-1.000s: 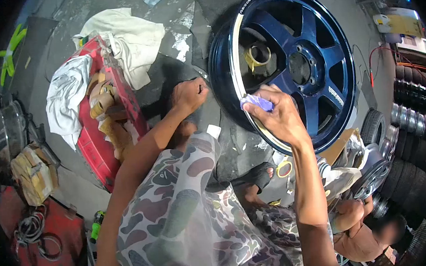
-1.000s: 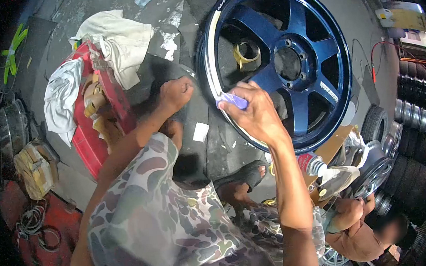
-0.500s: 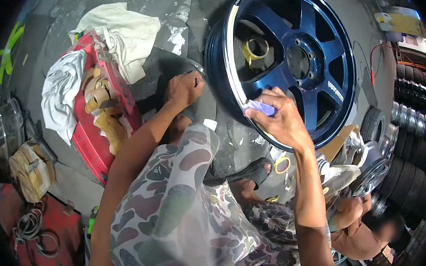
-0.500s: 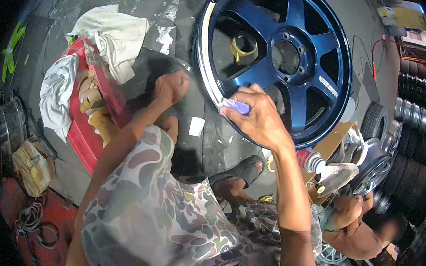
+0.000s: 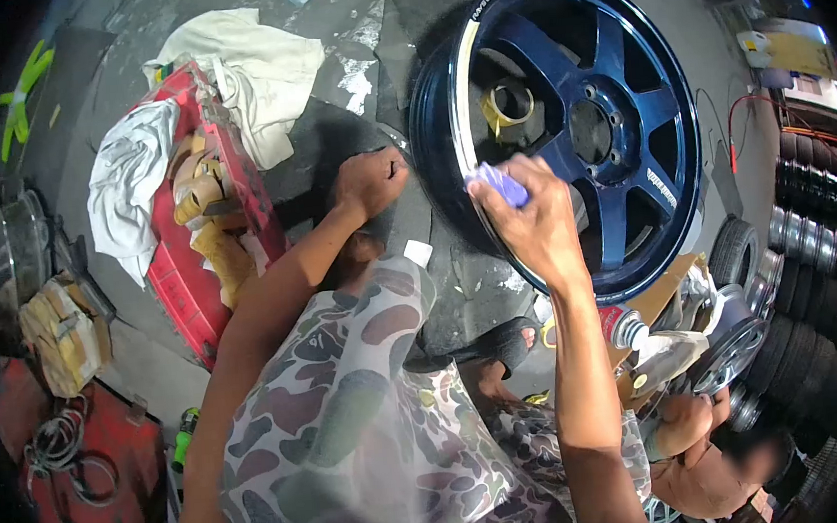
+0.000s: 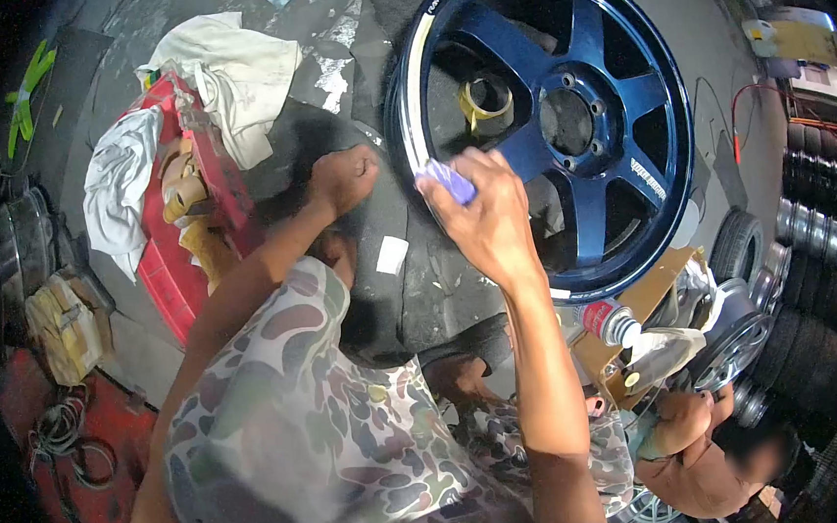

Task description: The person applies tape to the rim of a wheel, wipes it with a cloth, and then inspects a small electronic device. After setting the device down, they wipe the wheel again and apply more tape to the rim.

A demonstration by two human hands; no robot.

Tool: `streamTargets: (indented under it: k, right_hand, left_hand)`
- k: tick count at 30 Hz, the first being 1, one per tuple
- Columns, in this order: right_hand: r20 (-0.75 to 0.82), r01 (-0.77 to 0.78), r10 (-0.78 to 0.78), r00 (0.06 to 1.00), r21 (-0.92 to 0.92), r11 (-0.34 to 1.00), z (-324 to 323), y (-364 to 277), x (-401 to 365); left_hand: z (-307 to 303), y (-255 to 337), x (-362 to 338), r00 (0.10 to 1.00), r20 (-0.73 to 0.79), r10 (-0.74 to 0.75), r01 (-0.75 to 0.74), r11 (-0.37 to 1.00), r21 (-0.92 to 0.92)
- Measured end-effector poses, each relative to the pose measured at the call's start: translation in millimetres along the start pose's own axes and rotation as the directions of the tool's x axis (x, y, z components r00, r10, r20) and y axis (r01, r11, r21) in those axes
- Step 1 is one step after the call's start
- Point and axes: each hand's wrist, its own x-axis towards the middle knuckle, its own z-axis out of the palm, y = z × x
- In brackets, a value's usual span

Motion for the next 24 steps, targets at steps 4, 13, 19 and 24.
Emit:
streamTargets:
  k: [4,13,19,24]
  right_hand:
    - [-0.009,0.001,-0.001,1.000,-0.009,1.000,-4,13,-41]
    - [-0.297,0.166,-0.260,0.919,-0.308,0.937,33,11,-61]
    - [-0.390,0.251,-0.376,0.840,-0.336,0.908,52,5,-24]
    - [-0.362,0.253,-0.378,0.852,-0.348,0.903,48,10,-45]
  left_hand:
    - [-5,5,-1,0.996,0.046,-0.076,0.077,0.997,-0.020]
    - [-2,3,-4,1.000,-0.013,-0.005,0.004,0.995,-0.095]
    - [-2,1,-4,0.996,-0.055,0.077,-0.082,0.991,-0.103]
    - [4,-3,-5,0.986,-0.126,0.107,-0.118,0.990,-0.082]
